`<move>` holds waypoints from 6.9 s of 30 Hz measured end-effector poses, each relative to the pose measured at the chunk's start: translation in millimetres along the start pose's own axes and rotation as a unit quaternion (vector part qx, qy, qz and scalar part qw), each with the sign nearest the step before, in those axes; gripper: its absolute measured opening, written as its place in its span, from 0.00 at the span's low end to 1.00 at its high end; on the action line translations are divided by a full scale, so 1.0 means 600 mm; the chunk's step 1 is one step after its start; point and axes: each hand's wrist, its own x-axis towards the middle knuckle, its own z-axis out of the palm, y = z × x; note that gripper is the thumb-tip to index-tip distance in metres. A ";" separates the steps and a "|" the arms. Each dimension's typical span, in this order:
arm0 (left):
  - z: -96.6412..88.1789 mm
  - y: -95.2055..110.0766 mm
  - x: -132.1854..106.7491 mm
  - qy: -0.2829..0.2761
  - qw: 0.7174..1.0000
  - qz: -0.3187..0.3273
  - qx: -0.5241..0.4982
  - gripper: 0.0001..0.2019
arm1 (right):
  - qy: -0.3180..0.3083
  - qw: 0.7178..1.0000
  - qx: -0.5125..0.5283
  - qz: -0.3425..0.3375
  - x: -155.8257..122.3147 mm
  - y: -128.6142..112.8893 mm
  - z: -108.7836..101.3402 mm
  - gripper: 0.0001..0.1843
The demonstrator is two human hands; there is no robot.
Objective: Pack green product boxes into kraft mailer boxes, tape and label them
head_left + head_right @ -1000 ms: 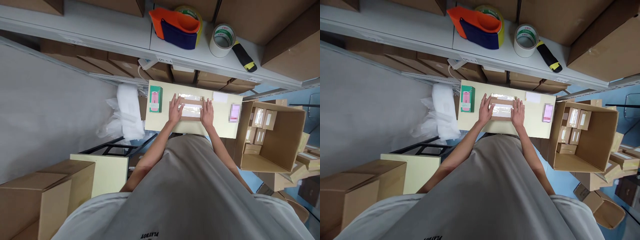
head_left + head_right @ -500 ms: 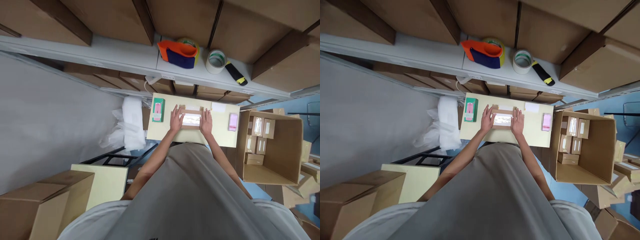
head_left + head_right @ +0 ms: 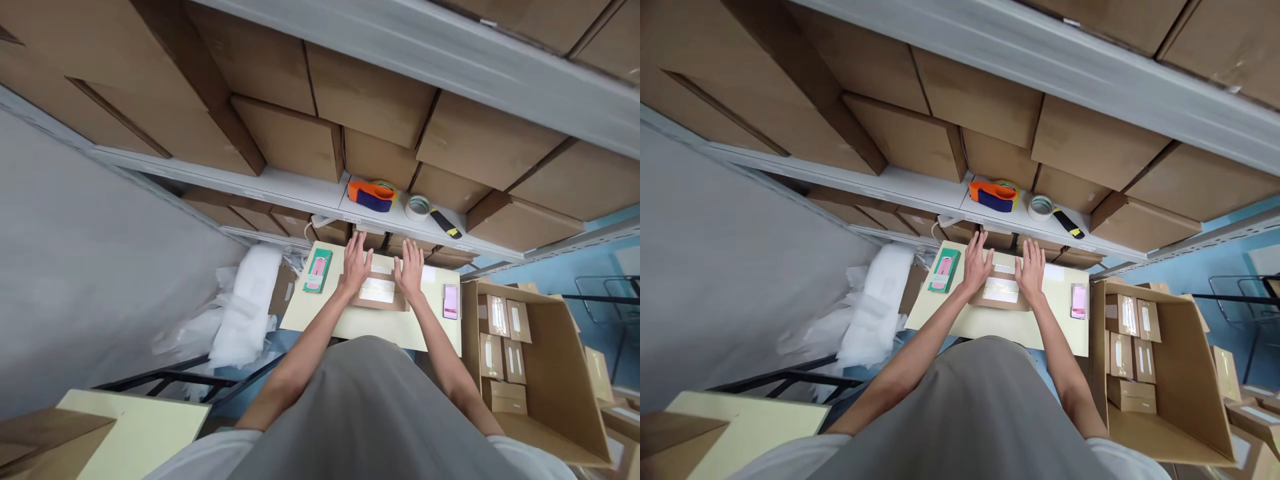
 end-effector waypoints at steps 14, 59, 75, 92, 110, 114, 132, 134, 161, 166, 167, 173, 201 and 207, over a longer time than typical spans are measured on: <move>-0.042 0.060 0.166 0.100 0.992 0.026 -0.066 0.33 | -0.024 0.993 -0.035 -0.111 0.306 -0.125 -0.050 0.33; -0.165 0.132 -0.208 0.016 0.978 -0.141 -0.156 0.15 | -0.168 0.767 0.570 0.243 -0.139 -0.178 -0.076 0.36; -0.209 0.123 -0.164 -0.045 0.951 -0.192 -0.238 0.22 | -0.290 0.778 0.497 0.251 -0.167 -0.131 -0.084 0.37; -0.277 0.132 -0.061 -0.219 0.910 -0.171 -0.307 0.25 | -0.282 0.901 0.330 -0.007 -0.163 -0.100 -0.147 0.29; -0.281 0.120 -0.086 -0.280 0.896 -0.215 -0.270 0.22 | -0.342 0.902 0.240 -0.113 -0.148 -0.085 -0.163 0.28; -0.274 0.110 -0.091 -0.271 0.897 -0.227 -0.264 0.23 | -0.352 0.903 0.227 -0.092 -0.146 -0.091 -0.163 0.24; -0.156 0.048 -0.144 -0.193 0.810 -0.419 -0.362 0.19 | -0.508 0.834 0.191 0.103 -0.101 -0.087 -0.163 0.39; -0.150 0.051 -0.152 -0.189 0.792 -0.445 -0.372 0.22 | -0.531 0.818 0.197 0.099 -0.088 -0.085 -0.168 0.39; -0.061 -0.101 -0.183 0.022 0.769 -0.531 -0.355 0.15 | -0.668 0.716 0.135 0.151 0.094 -0.017 -0.106 0.40; -0.036 -0.120 -0.197 0.008 0.751 -0.548 -0.368 0.20 | -0.677 0.706 0.125 0.167 0.099 -0.023 -0.103 0.40; -0.031 -0.122 -0.200 0.001 0.743 -0.553 -0.378 0.22 | -0.677 0.706 0.120 0.170 0.099 -0.023 -0.102 0.40; -0.014 -0.124 -0.210 -0.049 0.704 -0.574 -0.417 0.29 | -0.675 0.704 0.126 0.180 0.092 -0.020 -0.095 0.41; -0.021 -0.082 -0.195 -0.044 0.868 -0.476 -0.138 0.09 | -0.665 0.737 0.084 0.093 0.063 0.024 -0.062 0.39; -0.010 -0.085 -0.203 -0.006 0.850 -0.508 -0.139 0.08 | -0.656 0.749 0.068 0.061 0.061 0.016 -0.050 0.38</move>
